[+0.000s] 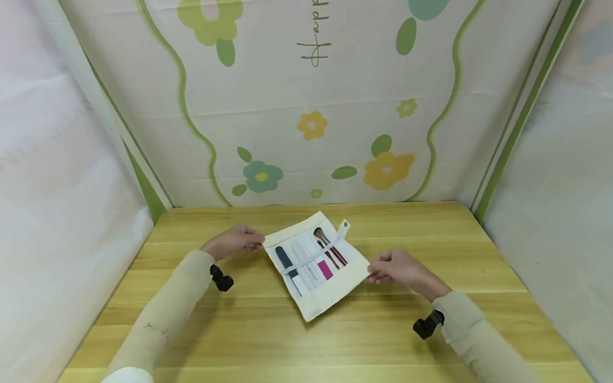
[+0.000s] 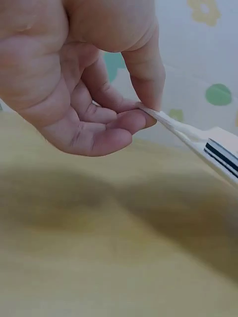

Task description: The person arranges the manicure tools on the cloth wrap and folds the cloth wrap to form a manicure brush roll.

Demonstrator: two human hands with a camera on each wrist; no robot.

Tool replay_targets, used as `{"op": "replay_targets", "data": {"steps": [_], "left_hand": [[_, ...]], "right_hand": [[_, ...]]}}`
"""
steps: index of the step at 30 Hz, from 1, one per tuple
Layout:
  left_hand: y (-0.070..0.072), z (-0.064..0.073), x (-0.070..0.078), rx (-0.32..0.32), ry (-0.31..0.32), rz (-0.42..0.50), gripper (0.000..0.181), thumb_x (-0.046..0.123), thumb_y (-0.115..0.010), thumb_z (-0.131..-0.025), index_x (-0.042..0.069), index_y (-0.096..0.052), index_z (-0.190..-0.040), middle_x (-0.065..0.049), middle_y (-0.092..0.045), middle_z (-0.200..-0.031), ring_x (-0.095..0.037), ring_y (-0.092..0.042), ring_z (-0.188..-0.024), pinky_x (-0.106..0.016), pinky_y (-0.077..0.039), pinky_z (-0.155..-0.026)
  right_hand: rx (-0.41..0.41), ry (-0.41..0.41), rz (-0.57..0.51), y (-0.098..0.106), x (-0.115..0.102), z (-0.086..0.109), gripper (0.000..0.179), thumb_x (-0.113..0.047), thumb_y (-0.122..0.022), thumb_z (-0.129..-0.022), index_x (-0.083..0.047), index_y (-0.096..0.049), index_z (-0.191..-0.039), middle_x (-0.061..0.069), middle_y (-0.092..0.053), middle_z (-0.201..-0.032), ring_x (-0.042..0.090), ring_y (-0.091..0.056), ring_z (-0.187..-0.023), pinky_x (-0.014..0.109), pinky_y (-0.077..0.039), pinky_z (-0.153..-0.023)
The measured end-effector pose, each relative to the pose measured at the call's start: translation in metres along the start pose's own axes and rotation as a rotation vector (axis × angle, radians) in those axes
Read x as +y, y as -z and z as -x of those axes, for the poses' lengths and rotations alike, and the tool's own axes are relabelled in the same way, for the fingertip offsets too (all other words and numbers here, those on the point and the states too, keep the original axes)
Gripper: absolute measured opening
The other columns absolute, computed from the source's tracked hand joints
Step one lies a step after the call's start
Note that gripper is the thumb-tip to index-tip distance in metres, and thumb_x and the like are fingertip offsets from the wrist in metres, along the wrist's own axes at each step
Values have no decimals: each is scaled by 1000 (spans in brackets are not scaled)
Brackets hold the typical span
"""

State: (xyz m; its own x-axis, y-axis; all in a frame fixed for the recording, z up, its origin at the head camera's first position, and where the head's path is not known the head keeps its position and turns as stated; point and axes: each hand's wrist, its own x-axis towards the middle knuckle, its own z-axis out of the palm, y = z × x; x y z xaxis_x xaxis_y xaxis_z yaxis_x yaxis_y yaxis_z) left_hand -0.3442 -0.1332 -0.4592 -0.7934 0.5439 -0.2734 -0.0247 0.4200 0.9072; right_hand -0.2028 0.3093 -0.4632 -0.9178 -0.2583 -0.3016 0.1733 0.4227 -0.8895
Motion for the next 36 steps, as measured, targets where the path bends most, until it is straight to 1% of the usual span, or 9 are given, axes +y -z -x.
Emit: {"op": "replay_targets", "data": {"steps": [3,6,10,12,17,20,24,30,36], "left_hand": [[-6,16,-6,-38,44,45,27,13,-59,-108,-12,-69,-112,-12,-68,-98,-18,-62,-87,-39,-57,-96],[-14,30,-13,-81,61,76,32,14,-59,-108,-16,-67,-117,-13,-70,-98,-15,-62,-84,-33,-57,-87],[-29,49,-17,-147,60,121,33,14,-60,-107,-18,-67,-112,-11,-70,-94,-14,-59,-79,-29,-54,-78],[-38,59,-18,-159,63,108,33,17,-62,-107,-15,-69,-109,-12,-70,-95,-15,-60,-79,-29,-55,-79],[-63,80,-16,-161,32,6,38,25,-66,-104,-13,-70,-99,-8,-68,-85,-16,-58,-75,-31,-52,-74],[-75,87,-13,-155,-8,-25,39,24,-66,-104,-14,-70,-95,-3,-63,-77,-15,-54,-71,-30,-47,-69],[-85,90,-13,-105,-44,-50,37,21,-66,-104,-12,-69,-89,-2,-61,-74,-14,-54,-69,-30,-49,-68],[-97,88,-18,-35,-51,-96,34,17,-66,-102,-10,-67,-82,-2,-61,-73,-13,-54,-68,-28,-49,-66],[-106,86,-22,4,-42,-147,31,14,-67,-100,-11,-68,-81,-4,-63,-69,-11,-51,-59,-24,-43,-55]], "right_hand": [[39,1,-14,13,-1,-10,32,-23,-60,-107,7,-71,-113,21,-78,-106,29,-77,-102,38,-62,-93],[85,1,-35,23,-3,-21,33,-24,-62,-107,7,-71,-113,13,-79,-99,25,-78,-99,37,-62,-93],[139,-8,-39,30,-7,-35,34,-26,-63,-106,6,-72,-113,3,-76,-100,21,-76,-98,39,-61,-97],[158,-14,-35,30,-10,-43,37,-28,-64,-106,6,-71,-118,2,-73,-105,18,-75,-99,39,-60,-100],[216,-12,-48,26,-16,-63,44,-32,-67,-105,6,-68,-128,4,-71,-110,10,-71,-95,39,-58,-104],[248,-13,-67,23,-15,-75,43,-31,-69,-103,5,-70,-127,3,-74,-108,9,-72,-92,42,-58,-104],[268,-20,-85,18,-10,-88,40,-29,-72,-101,4,-72,-124,2,-76,-107,10,-72,-90,40,-59,-101],[285,-2,-49,12,-2,-98,37,-26,-71,-102,5,-72,-124,9,-77,-112,12,-71,-90,43,-59,-100],[299,-20,-52,7,1,-103,38,-23,-72,-101,6,-72,-125,15,-77,-117,11,-72,-90,37,-62,-94]]}}
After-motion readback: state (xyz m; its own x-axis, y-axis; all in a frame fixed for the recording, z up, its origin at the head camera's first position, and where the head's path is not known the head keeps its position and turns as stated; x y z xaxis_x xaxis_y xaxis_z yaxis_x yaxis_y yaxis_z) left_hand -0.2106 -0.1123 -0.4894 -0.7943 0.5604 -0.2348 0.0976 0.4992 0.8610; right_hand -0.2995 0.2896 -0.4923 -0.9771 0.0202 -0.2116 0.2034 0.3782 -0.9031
